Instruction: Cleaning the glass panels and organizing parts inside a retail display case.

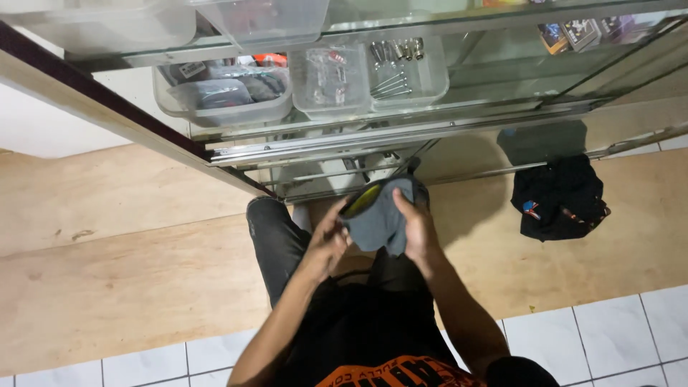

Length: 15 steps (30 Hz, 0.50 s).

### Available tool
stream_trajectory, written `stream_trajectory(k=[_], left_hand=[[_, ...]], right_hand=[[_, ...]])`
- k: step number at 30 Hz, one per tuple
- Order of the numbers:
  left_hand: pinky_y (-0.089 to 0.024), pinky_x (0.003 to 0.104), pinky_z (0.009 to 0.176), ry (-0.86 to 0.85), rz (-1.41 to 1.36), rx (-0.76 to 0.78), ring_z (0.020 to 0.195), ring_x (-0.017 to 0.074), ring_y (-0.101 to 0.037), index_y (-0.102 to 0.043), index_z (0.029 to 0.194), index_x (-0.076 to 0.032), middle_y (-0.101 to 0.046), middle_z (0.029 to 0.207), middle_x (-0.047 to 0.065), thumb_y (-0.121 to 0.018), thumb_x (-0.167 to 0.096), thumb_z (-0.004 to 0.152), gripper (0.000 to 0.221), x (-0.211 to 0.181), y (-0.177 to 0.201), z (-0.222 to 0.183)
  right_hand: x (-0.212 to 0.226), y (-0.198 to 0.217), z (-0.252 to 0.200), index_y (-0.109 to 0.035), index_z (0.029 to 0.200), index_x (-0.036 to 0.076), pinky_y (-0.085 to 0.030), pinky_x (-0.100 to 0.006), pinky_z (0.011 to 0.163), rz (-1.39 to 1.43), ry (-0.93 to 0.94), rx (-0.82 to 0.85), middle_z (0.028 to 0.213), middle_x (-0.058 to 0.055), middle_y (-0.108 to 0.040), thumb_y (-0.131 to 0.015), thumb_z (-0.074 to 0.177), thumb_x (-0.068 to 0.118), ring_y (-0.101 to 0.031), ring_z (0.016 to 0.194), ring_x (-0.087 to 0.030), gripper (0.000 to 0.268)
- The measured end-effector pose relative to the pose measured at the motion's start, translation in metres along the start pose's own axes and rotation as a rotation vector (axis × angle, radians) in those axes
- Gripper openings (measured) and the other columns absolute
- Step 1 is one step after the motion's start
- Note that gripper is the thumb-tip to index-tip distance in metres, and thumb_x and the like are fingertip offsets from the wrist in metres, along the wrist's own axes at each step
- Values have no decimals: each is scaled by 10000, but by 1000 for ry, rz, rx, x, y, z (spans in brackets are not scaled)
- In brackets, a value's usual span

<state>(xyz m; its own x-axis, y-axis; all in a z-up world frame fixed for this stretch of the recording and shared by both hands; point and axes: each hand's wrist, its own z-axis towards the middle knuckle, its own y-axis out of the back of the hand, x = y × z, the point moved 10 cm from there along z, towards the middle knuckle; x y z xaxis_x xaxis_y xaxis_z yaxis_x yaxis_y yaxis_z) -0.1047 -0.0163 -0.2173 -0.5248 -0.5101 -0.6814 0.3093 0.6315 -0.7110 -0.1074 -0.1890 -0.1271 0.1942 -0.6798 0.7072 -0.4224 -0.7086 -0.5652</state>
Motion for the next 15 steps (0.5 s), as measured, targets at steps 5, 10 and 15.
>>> stream_trajectory(k=[5,10,15], left_hand=[[-487,442,1017,39,83,-219,1217,287,-595,-457,1441,39,-593,1349,152,-778,-212,887,688,-30,-38,-14],[-527,490,1008,101,-367,-387,1198,323,-644,-495,1412,28,-623,1342,174,-694,-213,930,575,-24,-19,-31],[-517,468,1036,58,-494,-357,1219,332,-635,-493,1412,82,-620,1371,198,-672,-210,961,566,-33,-15,-45]], right_hand=[[-54,34,18,-566,1331,30,-521,-284,946,-262,-39,-71,1257,-31,-690,-695,1001,277,-655,1114,-120,431],[63,-29,30,-569,1364,29,-477,-289,719,-485,444,192,1083,-48,-606,-674,1056,286,-538,853,-127,415],[182,-64,26,-547,1468,13,-390,-502,1207,-1266,1159,-233,1539,-273,-504,-626,1124,212,-466,1463,-411,405]])
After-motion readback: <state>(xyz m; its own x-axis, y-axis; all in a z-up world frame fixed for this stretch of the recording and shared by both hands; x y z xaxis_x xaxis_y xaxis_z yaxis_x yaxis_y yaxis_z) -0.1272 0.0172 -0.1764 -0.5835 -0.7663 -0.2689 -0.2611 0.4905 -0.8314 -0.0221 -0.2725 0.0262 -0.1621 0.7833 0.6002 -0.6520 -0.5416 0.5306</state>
